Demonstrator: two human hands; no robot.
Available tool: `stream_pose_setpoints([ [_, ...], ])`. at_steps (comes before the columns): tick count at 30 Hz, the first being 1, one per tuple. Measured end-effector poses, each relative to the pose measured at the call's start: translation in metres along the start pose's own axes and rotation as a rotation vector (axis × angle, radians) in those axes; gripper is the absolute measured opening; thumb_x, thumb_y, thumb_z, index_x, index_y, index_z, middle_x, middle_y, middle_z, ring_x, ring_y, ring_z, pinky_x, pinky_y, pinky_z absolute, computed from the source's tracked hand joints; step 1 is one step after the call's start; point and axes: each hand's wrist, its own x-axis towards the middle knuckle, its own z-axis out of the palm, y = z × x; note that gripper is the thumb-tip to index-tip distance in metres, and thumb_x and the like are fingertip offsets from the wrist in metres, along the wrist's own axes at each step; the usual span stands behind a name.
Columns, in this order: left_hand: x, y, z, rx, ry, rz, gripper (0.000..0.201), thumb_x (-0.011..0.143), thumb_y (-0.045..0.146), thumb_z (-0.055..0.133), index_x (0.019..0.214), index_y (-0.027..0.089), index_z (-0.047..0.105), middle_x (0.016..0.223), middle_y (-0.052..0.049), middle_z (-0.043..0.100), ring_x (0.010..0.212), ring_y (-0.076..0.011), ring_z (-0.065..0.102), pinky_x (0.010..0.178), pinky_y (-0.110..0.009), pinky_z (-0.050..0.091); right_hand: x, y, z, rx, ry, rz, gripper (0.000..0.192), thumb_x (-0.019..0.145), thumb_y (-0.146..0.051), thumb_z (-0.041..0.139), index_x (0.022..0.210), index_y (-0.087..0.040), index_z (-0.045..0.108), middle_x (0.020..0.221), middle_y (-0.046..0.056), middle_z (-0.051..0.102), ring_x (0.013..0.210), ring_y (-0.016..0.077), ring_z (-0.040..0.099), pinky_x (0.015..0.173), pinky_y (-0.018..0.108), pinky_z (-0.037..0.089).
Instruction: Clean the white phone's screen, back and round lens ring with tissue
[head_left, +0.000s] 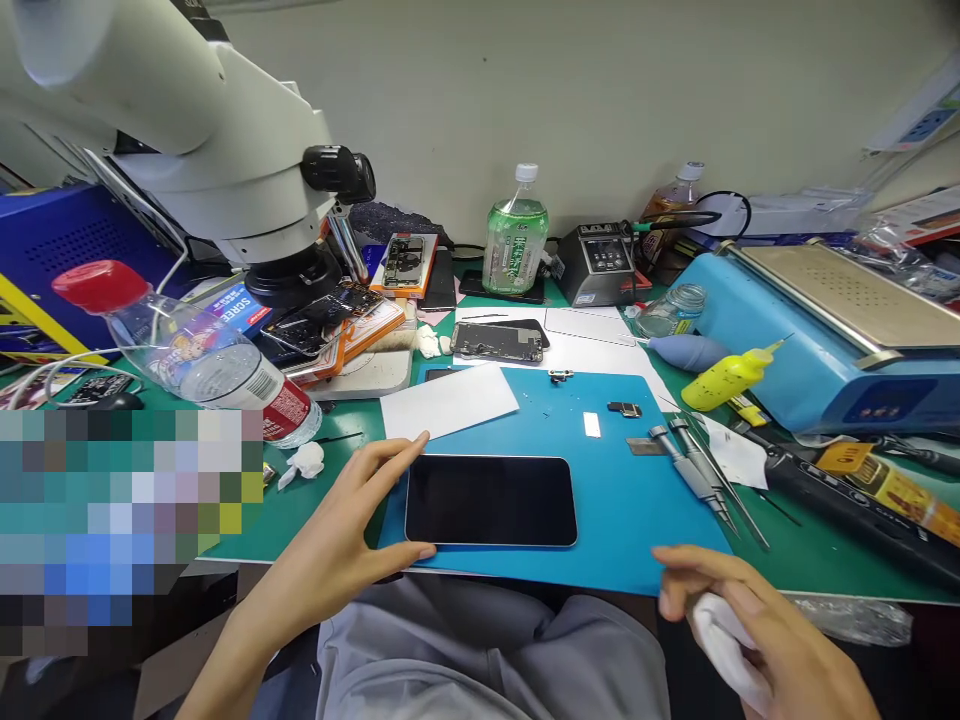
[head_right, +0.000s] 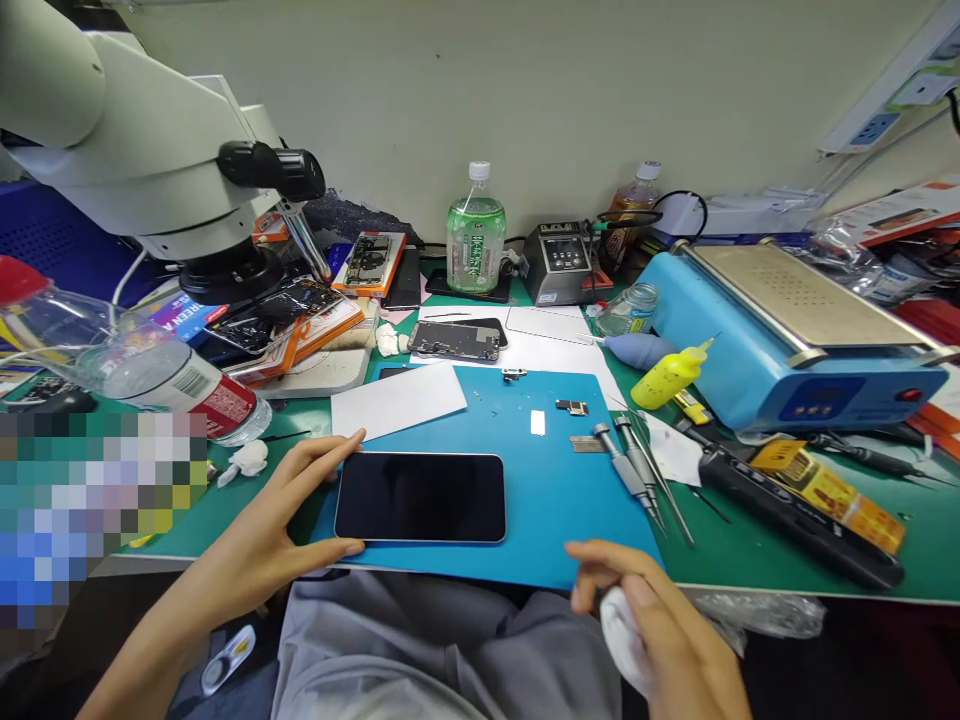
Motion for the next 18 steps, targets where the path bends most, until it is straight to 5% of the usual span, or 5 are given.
stream_pose_setpoints([
  [6,0.0,-0.004,0.001,-0.038,-0.004,0.037,0.086,0.099,0.038,0.074,0.164,0.061,0.024,0.164,0.003,0.038,0.156,-0.0252,0.038,0.131,-0.043,0.035,0.015,-0.031,0.009,-0.42,-0.16,-0.275,0.044,0.1,-0.054,0.066,0.141,-0.04,0.068,0.095,-0.001,0.08,0.044,0.0112,0.059,0.037,0.022,0.05],
  [10,-0.001,-0.004,0.001,-0.039,0.007,0.047,0.087,0.099,0.038,0.075,0.166,0.058,0.023,0.166,0.003,0.037,0.157,-0.0243,0.036,0.132,-0.042,0.033,0.028,-0.04,0.02,-0.59,-0.199,-0.564,0.061,0.101,-0.057,0.064,0.158,-0.041,0.052,0.125,0.004,0.079,0.079,0.0189,0.081,0.051,0.021,0.06],
  [14,0.0,-0.002,0.0,-0.056,0.027,0.044,0.09,0.097,0.037,0.077,0.166,0.056,0.023,0.166,0.003,0.041,0.151,-0.0249,0.043,0.128,-0.041,0.038,0.047,-0.041,0.032,-0.726,-0.263,-0.691,0.076,0.099,-0.061,0.064,0.167,-0.038,0.038,0.153,0.009,0.066,0.099,0.0255,0.083,0.061,0.024,0.065],
  [18,0.0,0.0,-0.001,-0.079,0.035,0.047,0.099,0.093,0.032,0.082,0.166,0.059,0.02,0.163,0.004,0.045,0.14,-0.023,0.051,0.124,-0.041,0.041,0.06,-0.038,0.037,-0.726,-0.327,-0.76,0.078,0.101,-0.063,0.06,0.169,-0.036,0.034,0.162,0.008,0.059,0.111,0.0265,0.081,0.065,0.023,0.066],
])
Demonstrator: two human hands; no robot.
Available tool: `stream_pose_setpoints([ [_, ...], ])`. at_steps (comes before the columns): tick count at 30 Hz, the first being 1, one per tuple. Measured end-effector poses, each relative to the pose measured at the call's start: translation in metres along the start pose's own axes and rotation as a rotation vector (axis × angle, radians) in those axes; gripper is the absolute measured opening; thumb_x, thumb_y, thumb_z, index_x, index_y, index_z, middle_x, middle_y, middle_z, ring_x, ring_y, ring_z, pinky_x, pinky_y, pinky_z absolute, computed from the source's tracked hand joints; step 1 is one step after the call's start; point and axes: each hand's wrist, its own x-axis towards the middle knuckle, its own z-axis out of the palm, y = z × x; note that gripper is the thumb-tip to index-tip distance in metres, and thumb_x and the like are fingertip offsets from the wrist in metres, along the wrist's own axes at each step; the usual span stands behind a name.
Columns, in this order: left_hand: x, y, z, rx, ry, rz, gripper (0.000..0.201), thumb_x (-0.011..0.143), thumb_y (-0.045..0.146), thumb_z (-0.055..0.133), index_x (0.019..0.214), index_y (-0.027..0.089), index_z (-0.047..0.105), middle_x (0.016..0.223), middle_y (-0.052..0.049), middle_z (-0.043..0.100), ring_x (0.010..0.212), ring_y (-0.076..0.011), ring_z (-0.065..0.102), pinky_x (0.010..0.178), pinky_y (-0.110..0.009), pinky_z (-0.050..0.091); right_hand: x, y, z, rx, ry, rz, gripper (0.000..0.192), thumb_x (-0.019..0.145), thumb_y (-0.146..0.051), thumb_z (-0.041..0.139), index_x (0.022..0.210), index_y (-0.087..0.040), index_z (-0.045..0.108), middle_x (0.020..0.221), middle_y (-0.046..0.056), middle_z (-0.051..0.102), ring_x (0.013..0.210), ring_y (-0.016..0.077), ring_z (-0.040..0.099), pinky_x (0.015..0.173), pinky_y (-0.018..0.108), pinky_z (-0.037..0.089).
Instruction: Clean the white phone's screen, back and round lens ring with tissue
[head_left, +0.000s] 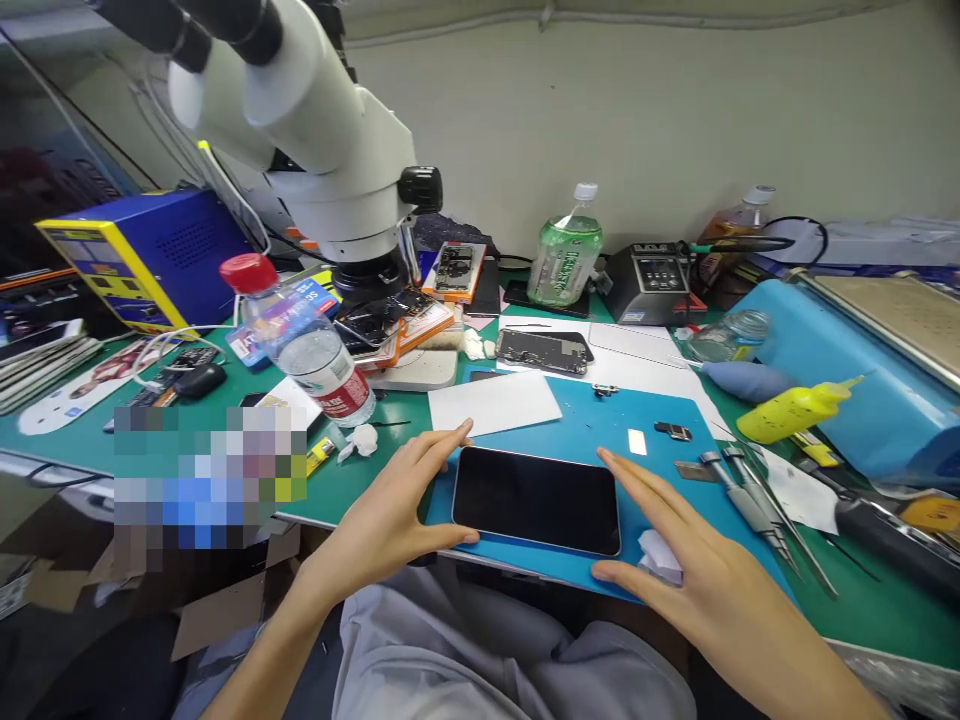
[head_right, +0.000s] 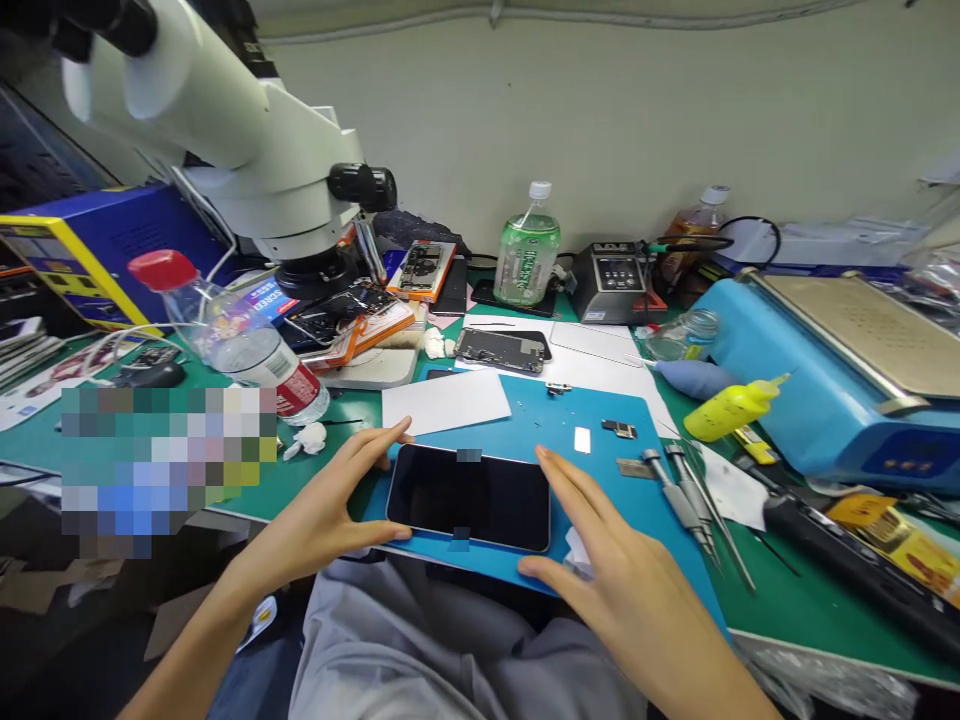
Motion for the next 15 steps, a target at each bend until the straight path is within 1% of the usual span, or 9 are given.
stream_pose_setpoints([
  [4,0.0,0.001,-0.001,-0.013,0.032,0.028,0.105,0.093,0.032,0.082,0.167,0.058,0.013,0.159,0.003,0.05,0.129,-0.0209,0.057,0.124,-0.043,0.041,0.006,0.006,0.002,-0.002,0.004,-0.056,0.079,0.1,-0.065,0.06,0.169,-0.036,0.034,0.159,0.007,0.063,0.109,0.0268,0.082,0.07,0.026,0.068],
  [6,0.0,0.0,-0.001,-0.012,0.048,0.032,0.107,0.092,0.032,0.083,0.168,0.056,0.012,0.16,0.002,0.051,0.127,-0.0219,0.058,0.122,-0.044,0.043,0.008,0.009,0.002,0.006,-0.009,-0.065,0.078,0.099,-0.064,0.062,0.168,-0.037,0.036,0.157,0.007,0.065,0.102,0.0259,0.083,0.063,0.026,0.067],
  [9,0.0,-0.001,-0.001,-0.002,0.057,0.044,0.107,0.092,0.033,0.083,0.17,0.051,0.012,0.161,-0.001,0.052,0.126,-0.0236,0.059,0.12,-0.045,0.045,0.012,0.011,0.002,0.026,-0.031,-0.062,0.078,0.098,-0.063,0.065,0.168,-0.04,0.037,0.157,0.006,0.065,0.081,0.0216,0.083,0.053,0.025,0.062],
  [12,0.0,0.0,0.0,0.009,0.065,0.057,0.109,0.093,0.032,0.082,0.171,0.051,0.008,0.161,-0.002,0.053,0.127,-0.0241,0.059,0.12,-0.045,0.046,0.015,0.012,0.003,0.032,-0.059,-0.087,0.08,0.098,-0.062,0.067,0.168,-0.04,0.036,0.154,0.007,0.066,0.055,0.0133,0.073,0.047,0.025,0.058],
  [13,0.0,0.0,0.0,0.013,0.067,0.055,0.111,0.093,0.032,0.082,0.171,0.052,0.006,0.161,-0.001,0.053,0.127,-0.0238,0.059,0.12,-0.045,0.046,0.017,0.011,0.003,0.015,-0.066,-0.103,0.08,0.098,-0.062,0.067,0.168,-0.039,0.036,0.153,0.007,0.067,0.051,0.0117,0.07,0.045,0.026,0.057],
  [15,0.0,0.002,0.0,0.023,0.062,0.04,0.114,0.093,0.031,0.083,0.17,0.055,0.002,0.161,0.001,0.053,0.127,-0.0228,0.059,0.119,-0.043,0.046,0.019,0.01,0.004,-0.048,-0.067,-0.147,0.079,0.099,-0.063,0.064,0.166,-0.033,0.038,0.149,0.009,0.069,0.051,0.0114,0.069,0.044,0.026,0.055],
])
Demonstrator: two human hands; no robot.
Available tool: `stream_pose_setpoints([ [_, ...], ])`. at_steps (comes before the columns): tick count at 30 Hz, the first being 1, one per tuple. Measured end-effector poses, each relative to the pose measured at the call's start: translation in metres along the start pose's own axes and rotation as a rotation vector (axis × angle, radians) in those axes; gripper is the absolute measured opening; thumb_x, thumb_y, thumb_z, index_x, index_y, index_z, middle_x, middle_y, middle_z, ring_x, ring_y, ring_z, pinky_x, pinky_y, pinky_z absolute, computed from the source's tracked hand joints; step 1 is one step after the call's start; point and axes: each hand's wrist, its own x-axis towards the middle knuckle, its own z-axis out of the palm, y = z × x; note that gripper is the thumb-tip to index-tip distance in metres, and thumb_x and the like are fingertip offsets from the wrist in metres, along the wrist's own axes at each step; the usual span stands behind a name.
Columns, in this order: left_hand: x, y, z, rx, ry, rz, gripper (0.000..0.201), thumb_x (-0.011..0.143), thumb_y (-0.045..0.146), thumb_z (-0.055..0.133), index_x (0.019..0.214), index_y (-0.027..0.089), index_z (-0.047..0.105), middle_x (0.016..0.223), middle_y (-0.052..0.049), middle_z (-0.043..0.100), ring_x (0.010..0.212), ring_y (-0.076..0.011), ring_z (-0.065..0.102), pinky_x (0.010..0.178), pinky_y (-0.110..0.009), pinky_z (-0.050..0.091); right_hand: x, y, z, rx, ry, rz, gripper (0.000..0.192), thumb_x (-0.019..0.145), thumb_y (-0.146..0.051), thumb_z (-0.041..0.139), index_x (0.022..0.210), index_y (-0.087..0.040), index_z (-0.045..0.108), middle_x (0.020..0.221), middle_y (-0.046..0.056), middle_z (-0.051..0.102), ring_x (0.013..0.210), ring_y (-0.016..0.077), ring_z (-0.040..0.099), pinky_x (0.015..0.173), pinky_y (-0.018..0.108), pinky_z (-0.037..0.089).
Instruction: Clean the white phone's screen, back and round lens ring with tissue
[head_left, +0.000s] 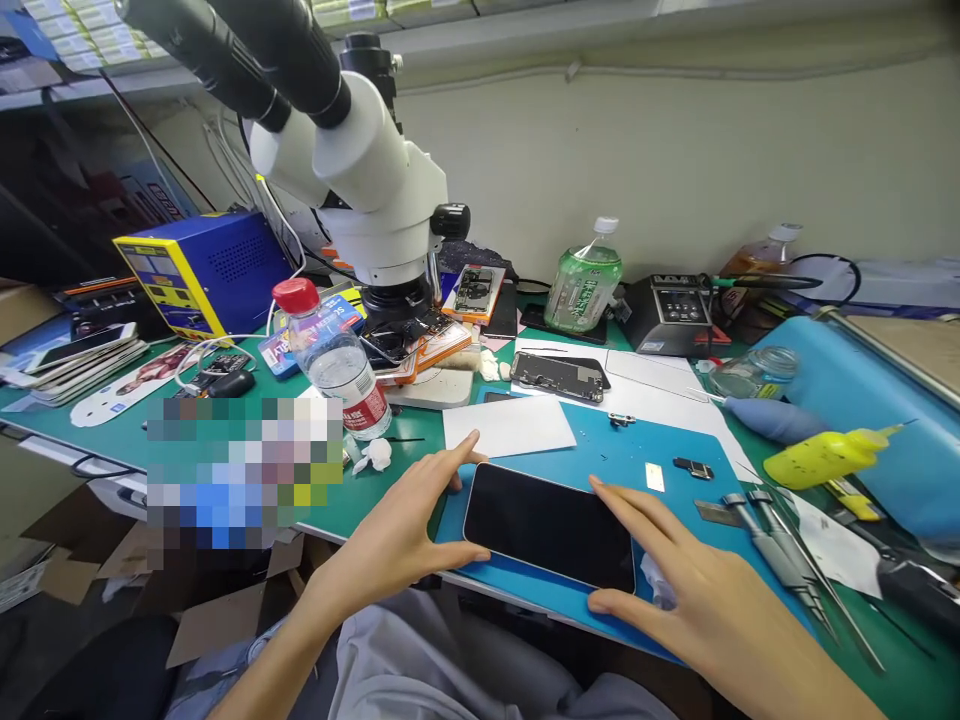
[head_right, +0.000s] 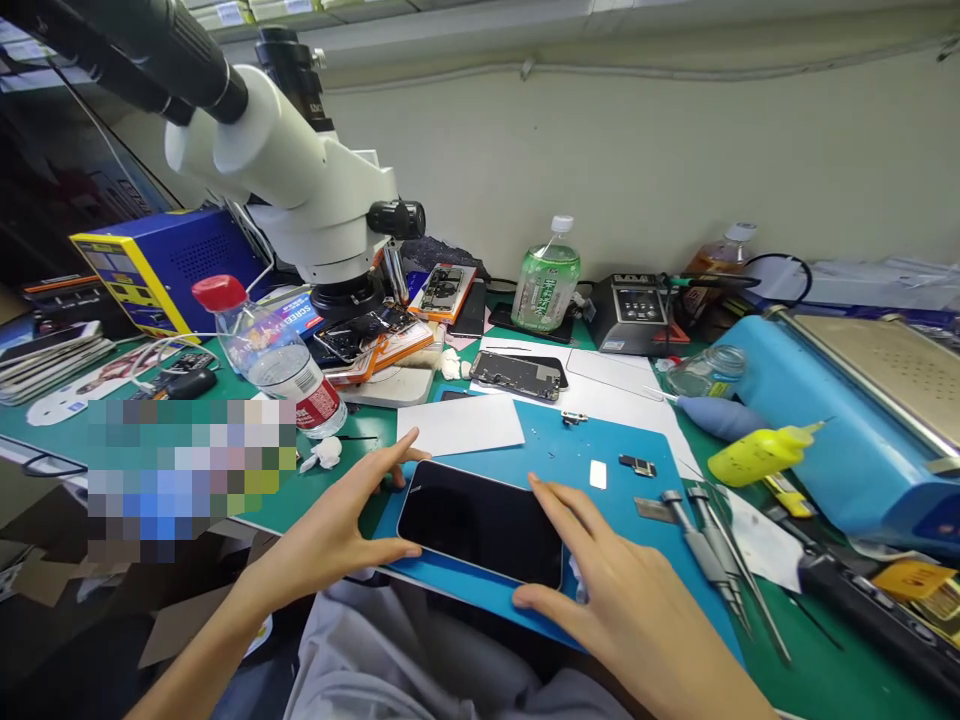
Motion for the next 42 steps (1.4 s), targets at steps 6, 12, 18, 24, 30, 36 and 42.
stream_pose_setpoints([
  [6,0.007,0.008,-0.009,0.059,-0.044,-0.019,0.116,0.092,0.029,0.083,0.167,0.061,0.0,0.165,0.006,0.05,0.135,-0.0237,0.056,0.119,-0.042,0.047,0.006,-0.002,-0.002,-0.195,0.018,-0.129,0.079,0.101,-0.056,0.062,0.164,-0.016,0.038,0.139,0.013,0.072,0.052,0.0134,0.067,0.044,0.031,0.053],
  [12,0.017,0.011,-0.014,0.08,-0.084,0.027,0.104,0.095,0.03,0.08,0.166,0.06,0.01,0.169,0.005,0.044,0.152,-0.0242,0.045,0.128,-0.043,0.039,0.004,-0.003,-0.004,-0.203,0.079,-0.134,0.078,0.096,-0.05,0.07,0.159,-0.013,0.044,0.136,0.014,0.072,0.057,0.0143,0.068,0.047,0.031,0.054],
  [18,0.012,0.008,-0.009,0.13,-0.177,-0.035,0.1,0.096,0.03,0.076,0.167,0.06,0.012,0.17,0.003,0.034,0.157,-0.025,0.038,0.132,-0.044,0.036,-0.002,0.004,-0.003,-0.087,0.008,-0.106,0.09,0.095,-0.053,0.073,0.168,-0.021,0.032,0.148,0.012,0.068,0.074,0.0174,0.078,0.053,0.029,0.058],
  [24,0.008,-0.001,-0.003,0.053,-0.154,-0.039,0.094,0.097,0.031,0.075,0.165,0.061,0.019,0.165,0.005,0.036,0.156,-0.0214,0.038,0.132,-0.037,0.034,-0.016,0.003,-0.019,0.215,0.402,0.405,0.038,0.109,-0.051,0.043,0.133,-0.036,0.069,0.123,0.001,0.077,0.106,0.0214,0.078,0.073,0.028,0.061],
  [30,0.006,-0.006,0.0,0.081,-0.136,0.011,0.094,0.098,0.034,0.075,0.164,0.063,0.015,0.164,0.006,0.038,0.156,-0.0197,0.037,0.132,-0.036,0.033,-0.002,-0.042,-0.006,0.456,0.606,0.436,0.013,0.104,-0.031,0.063,0.114,-0.033,0.072,0.117,-0.002,0.077,0.114,0.0188,0.073,0.102,0.03,0.056],
  [36,0.006,-0.008,0.0,0.081,-0.132,0.032,0.095,0.098,0.033,0.075,0.164,0.064,0.014,0.164,0.006,0.037,0.156,-0.0189,0.036,0.132,-0.036,0.033,0.031,-0.055,-0.001,0.372,0.578,0.126,0.027,0.099,-0.01,0.071,0.116,-0.03,0.067,0.107,-0.005,0.078,0.102,0.0106,0.074,0.098,0.024,0.056],
  [42,0.006,-0.008,0.0,0.069,-0.129,0.035,0.096,0.098,0.031,0.075,0.165,0.063,0.014,0.163,0.006,0.039,0.155,-0.0189,0.038,0.131,-0.035,0.034,0.052,-0.059,0.004,0.336,0.423,0.046,0.018,0.099,-0.013,0.073,0.105,-0.029,0.069,0.098,-0.006,0.076,0.095,0.0123,0.069,0.086,0.029,0.055],
])
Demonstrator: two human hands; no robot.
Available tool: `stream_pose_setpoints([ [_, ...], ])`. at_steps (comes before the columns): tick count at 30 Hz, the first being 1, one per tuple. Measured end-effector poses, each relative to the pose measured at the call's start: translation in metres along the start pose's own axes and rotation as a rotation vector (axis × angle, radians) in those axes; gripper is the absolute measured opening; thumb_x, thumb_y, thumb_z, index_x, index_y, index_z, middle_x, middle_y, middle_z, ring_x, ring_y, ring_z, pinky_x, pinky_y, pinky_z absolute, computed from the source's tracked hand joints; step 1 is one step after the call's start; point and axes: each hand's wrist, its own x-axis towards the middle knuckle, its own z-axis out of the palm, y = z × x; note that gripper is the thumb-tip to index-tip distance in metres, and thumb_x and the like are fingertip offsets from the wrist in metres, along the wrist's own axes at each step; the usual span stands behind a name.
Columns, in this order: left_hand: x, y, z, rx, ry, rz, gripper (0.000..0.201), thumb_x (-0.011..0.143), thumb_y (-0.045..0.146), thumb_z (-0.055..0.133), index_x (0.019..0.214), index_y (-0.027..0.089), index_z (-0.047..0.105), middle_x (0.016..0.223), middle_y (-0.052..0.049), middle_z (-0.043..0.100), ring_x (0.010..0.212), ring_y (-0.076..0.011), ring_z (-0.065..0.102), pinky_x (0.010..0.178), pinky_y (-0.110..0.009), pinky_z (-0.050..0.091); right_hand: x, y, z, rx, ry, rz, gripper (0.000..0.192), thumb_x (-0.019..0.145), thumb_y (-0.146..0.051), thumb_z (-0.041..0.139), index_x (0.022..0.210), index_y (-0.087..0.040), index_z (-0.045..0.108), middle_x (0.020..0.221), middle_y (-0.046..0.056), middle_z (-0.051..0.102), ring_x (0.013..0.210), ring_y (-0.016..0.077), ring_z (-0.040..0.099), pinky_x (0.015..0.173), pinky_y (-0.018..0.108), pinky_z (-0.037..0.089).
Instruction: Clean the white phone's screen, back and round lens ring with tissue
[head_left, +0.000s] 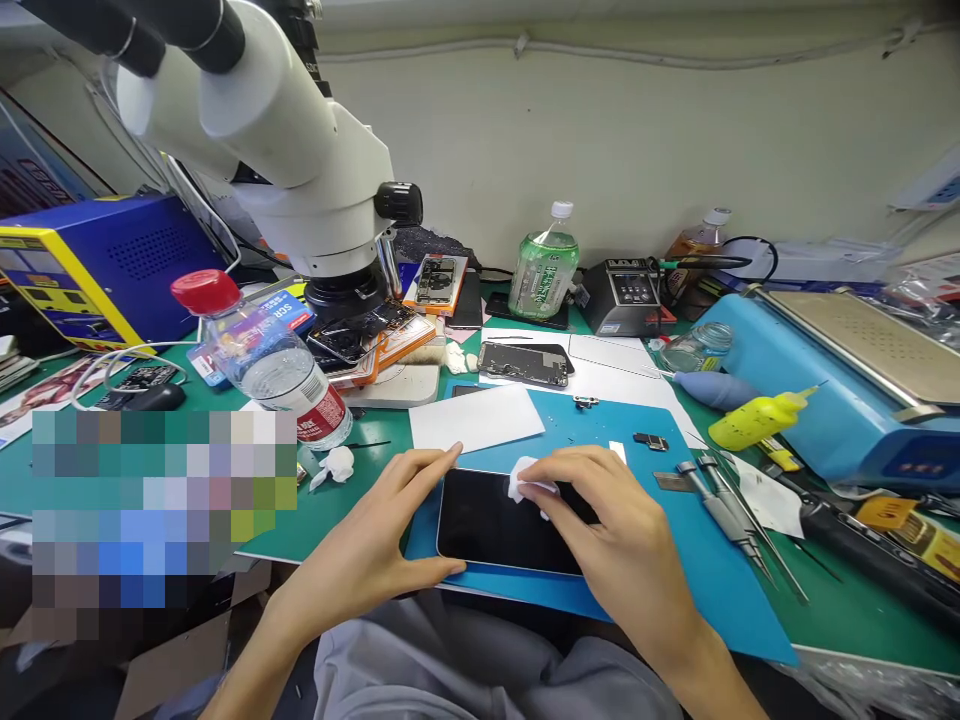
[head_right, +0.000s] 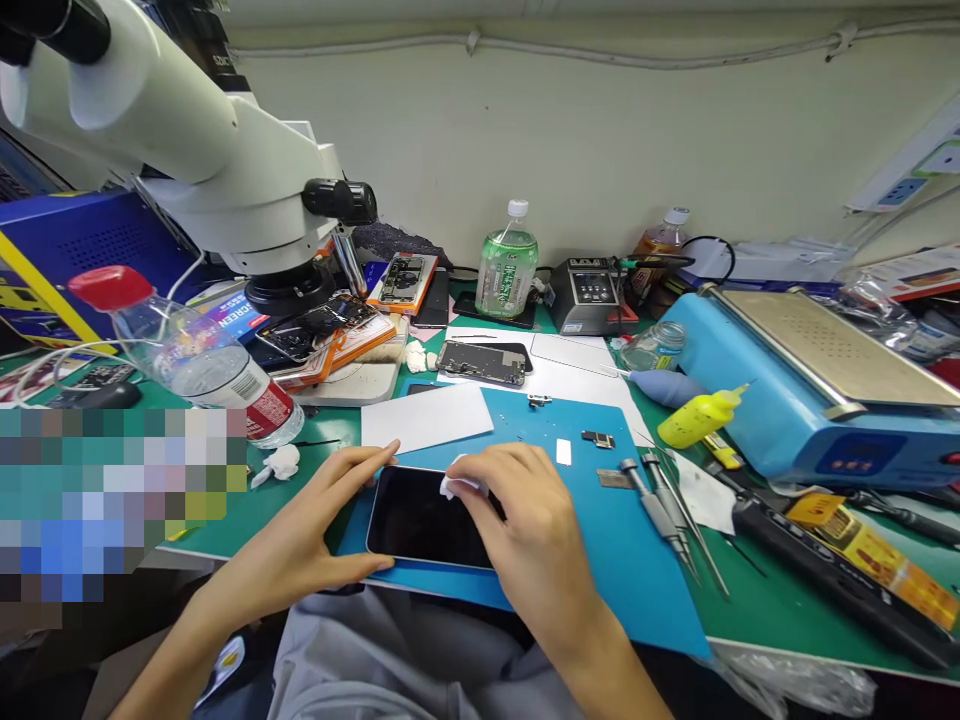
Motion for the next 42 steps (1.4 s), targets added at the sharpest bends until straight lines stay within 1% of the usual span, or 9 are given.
stream_pose_setpoints([
  [4,0.0,0.0,0.0,-0.011,0.0,-0.009,0.097,0.097,0.029,0.075,0.164,0.064,0.014,0.163,0.007,0.039,0.155,-0.0181,0.038,0.131,-0.035,0.035,0.002,0.01,0.005,-0.029,0.003,0.02,0.015,0.099,-0.014,0.072,0.099,-0.029,0.07,0.094,-0.006,0.076,0.094,0.0143,0.068,0.086,0.032,0.052],
  [10,-0.001,0.001,-0.002,-0.011,-0.005,-0.012,0.096,0.098,0.032,0.075,0.165,0.063,0.014,0.166,0.007,0.037,0.156,-0.0191,0.037,0.132,-0.035,0.034,0.004,0.023,-0.018,-0.036,0.16,0.161,0.011,0.099,-0.019,0.074,0.101,-0.03,0.071,0.1,-0.003,0.077,0.098,0.0175,0.07,0.088,0.033,0.052],
  [20,-0.001,0.001,0.001,-0.012,0.032,-0.001,0.094,0.096,0.032,0.077,0.164,0.061,0.019,0.165,0.005,0.039,0.156,-0.022,0.04,0.132,-0.04,0.037,0.007,0.003,0.018,0.036,-0.041,0.111,0.011,0.1,-0.019,0.071,0.096,-0.029,0.073,0.095,-0.004,0.079,0.094,0.019,0.07,0.086,0.035,0.053],
  [29,0.0,0.003,-0.002,-0.021,0.015,-0.009,0.092,0.097,0.034,0.076,0.166,0.057,0.02,0.167,0.003,0.039,0.158,-0.0247,0.039,0.133,-0.044,0.036,0.002,0.023,-0.034,-0.049,0.178,0.322,0.006,0.101,-0.034,0.071,0.1,-0.032,0.077,0.102,-0.001,0.076,0.097,0.0215,0.068,0.086,0.037,0.051],
  [32,0.0,0.003,-0.001,-0.011,0.016,-0.01,0.093,0.098,0.035,0.076,0.166,0.058,0.018,0.167,0.003,0.038,0.157,-0.0242,0.04,0.132,-0.043,0.037,-0.014,0.026,-0.043,-0.065,0.311,0.395,0.017,0.101,-0.027,0.063,0.103,-0.033,0.079,0.109,0.002,0.07,0.105,0.0217,0.065,0.085,0.035,0.05],
  [35,-0.001,0.002,-0.001,-0.003,0.02,-0.023,0.092,0.098,0.034,0.076,0.166,0.058,0.018,0.166,0.003,0.039,0.157,-0.025,0.041,0.131,-0.042,0.038,-0.035,0.035,-0.052,-0.019,0.399,0.469,0.026,0.095,-0.016,0.055,0.09,-0.03,0.076,0.099,0.002,0.067,0.093,0.0205,0.065,0.077,0.034,0.051],
  [39,-0.002,0.002,-0.001,0.008,0.02,-0.035,0.091,0.098,0.036,0.075,0.166,0.059,0.019,0.166,0.003,0.039,0.157,-0.0254,0.041,0.132,-0.043,0.037,-0.053,0.04,-0.068,0.018,0.266,0.452,0.031,0.097,-0.021,0.05,0.09,-0.031,0.078,0.097,0.003,0.072,0.091,0.0225,0.069,0.074,0.035,0.054],
  [41,-0.002,0.002,-0.001,0.014,0.02,-0.034,0.091,0.098,0.038,0.075,0.166,0.059,0.019,0.166,0.003,0.038,0.157,-0.0251,0.041,0.132,-0.043,0.037,-0.055,0.038,-0.073,-0.025,0.079,0.388,0.027,0.101,-0.036,0.059,0.119,-0.036,0.079,0.121,0.003,0.075,0.107,0.0255,0.071,0.082,0.036,0.058],
  [42,-0.002,0.002,0.0,0.017,0.02,-0.035,0.09,0.098,0.038,0.075,0.165,0.059,0.02,0.166,0.004,0.038,0.156,-0.0248,0.041,0.132,-0.043,0.037,-0.054,0.037,-0.074,-0.055,-0.036,0.352,0.038,0.098,-0.045,0.067,0.136,-0.038,0.073,0.134,0.003,0.072,0.114,0.0266,0.071,0.084,0.036,0.059],
])
